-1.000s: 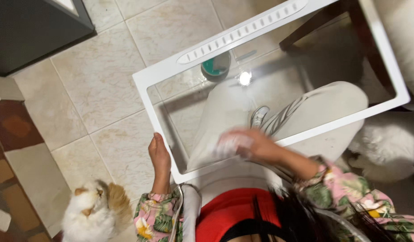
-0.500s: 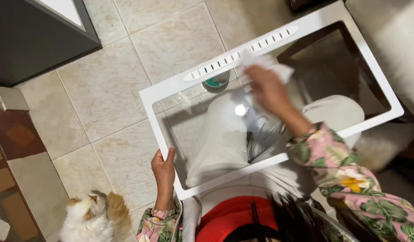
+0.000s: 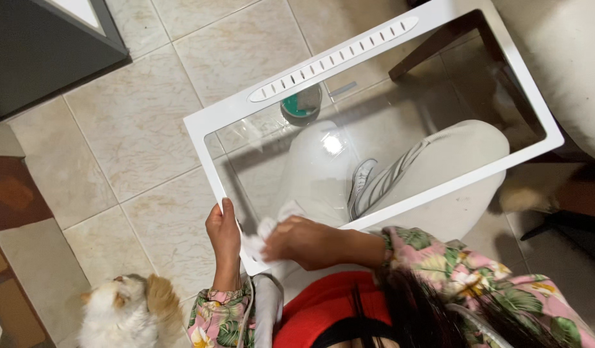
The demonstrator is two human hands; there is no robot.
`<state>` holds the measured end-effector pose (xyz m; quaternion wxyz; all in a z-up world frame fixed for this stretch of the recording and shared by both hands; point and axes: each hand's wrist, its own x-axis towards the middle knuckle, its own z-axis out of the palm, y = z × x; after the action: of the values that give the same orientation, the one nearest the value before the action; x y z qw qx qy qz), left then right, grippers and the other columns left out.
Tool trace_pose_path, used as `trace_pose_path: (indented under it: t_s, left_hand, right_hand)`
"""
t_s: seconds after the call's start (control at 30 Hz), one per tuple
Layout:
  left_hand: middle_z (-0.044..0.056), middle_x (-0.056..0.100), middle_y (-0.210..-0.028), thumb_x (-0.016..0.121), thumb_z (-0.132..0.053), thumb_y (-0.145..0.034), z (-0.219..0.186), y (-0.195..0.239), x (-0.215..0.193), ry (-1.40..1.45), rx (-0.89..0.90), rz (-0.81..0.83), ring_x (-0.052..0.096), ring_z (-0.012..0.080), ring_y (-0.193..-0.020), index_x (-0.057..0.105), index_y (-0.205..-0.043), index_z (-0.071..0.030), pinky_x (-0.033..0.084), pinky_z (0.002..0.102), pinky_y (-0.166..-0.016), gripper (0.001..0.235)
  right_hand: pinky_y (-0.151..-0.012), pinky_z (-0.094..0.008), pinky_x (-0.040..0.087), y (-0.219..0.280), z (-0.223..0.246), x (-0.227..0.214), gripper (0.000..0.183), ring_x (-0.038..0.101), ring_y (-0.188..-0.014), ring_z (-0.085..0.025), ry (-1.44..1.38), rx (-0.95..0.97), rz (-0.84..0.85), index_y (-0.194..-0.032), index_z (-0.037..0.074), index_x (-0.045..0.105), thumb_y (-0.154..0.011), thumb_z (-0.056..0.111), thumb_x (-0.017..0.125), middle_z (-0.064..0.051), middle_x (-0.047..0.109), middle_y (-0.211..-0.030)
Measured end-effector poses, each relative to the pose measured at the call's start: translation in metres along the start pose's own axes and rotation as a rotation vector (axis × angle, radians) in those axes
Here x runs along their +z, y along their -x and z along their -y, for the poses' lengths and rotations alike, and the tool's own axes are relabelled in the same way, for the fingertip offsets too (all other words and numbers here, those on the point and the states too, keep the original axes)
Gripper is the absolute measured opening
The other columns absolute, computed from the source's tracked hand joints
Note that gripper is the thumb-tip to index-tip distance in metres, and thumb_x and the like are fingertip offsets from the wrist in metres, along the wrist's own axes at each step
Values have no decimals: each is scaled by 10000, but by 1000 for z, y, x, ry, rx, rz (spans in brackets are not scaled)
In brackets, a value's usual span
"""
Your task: The person wipes down a glass refrigerator shelf with a cloth and then slides it back into the refrigerator.
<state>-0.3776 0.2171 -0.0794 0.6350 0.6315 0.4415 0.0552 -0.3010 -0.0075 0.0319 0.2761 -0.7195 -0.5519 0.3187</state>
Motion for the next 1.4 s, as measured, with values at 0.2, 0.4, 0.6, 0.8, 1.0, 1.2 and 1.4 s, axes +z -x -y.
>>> trace_pose_path:
  t_s: [0.2,0.4,0.6,0.8,1.0,1.2,1.4]
  left_hand:
    - [-44,396,-439,672,-267,-1048,0,-7,-1,-25,20,38,392,49,-357,625,-847,-121,281,170,-383,252]
    - [-19,379,-427,651,-272,-1061,-28,0,5,-18,9,50,406,78,-331,583,-851,-128,284,183,-364,264]
    - [3,424,-434,693,-232,-1041,-15,-12,-2,-121,28,36,440,92,-337,585,-846,-110,336,212,-366,254]
    - [7,438,-585,745,-283,-995,-42,4,-1,-185,7,10,445,121,-462,526,-814,-116,376,310,-413,330]
    - [36,401,-619,673,-264,-1031,-86,23,8,-280,-40,-20,427,147,-529,473,-802,-80,398,333,-508,355]
    - [36,425,-595,671,-256,-1066,-65,13,-3,-278,-3,-37,445,152,-507,504,-826,-90,400,326,-489,336]
    - [30,393,-565,685,-228,-1025,-49,13,-7,-198,2,-38,413,129,-469,471,-772,-108,384,308,-433,353]
  right_hand:
    - [-981,-404,448,50,-7,-38,409,623,-1155,-161,-248,-132,-68,-1091,265,790,-862,26,549,111,757,-1091]
    - [-823,-475,494,115,-27,-83,319,717,-866,-332,-303,138,-106,-896,121,794,-691,-16,592,-66,795,-855]
    - [-845,-423,509,188,-52,-95,177,676,-785,-240,-96,453,-332,-587,248,769,-615,125,644,38,739,-630]
    - [-985,-368,492,219,-42,-80,360,674,-827,-135,-79,661,-442,-709,200,842,-619,-24,575,67,812,-772]
    - [-317,-304,455,235,-29,-23,218,623,-439,-263,-1180,1087,-891,-931,-86,729,-905,-60,514,-251,710,-732]
    - [-1189,-484,370,153,13,-45,686,551,-1318,-418,-2224,1014,-1359,-1449,-51,537,-1023,459,372,-260,593,-1418]
    - [-872,-483,588,139,-30,-5,393,677,-964,-374,-1840,794,-1550,-1310,-36,683,-974,159,618,-242,711,-1125]
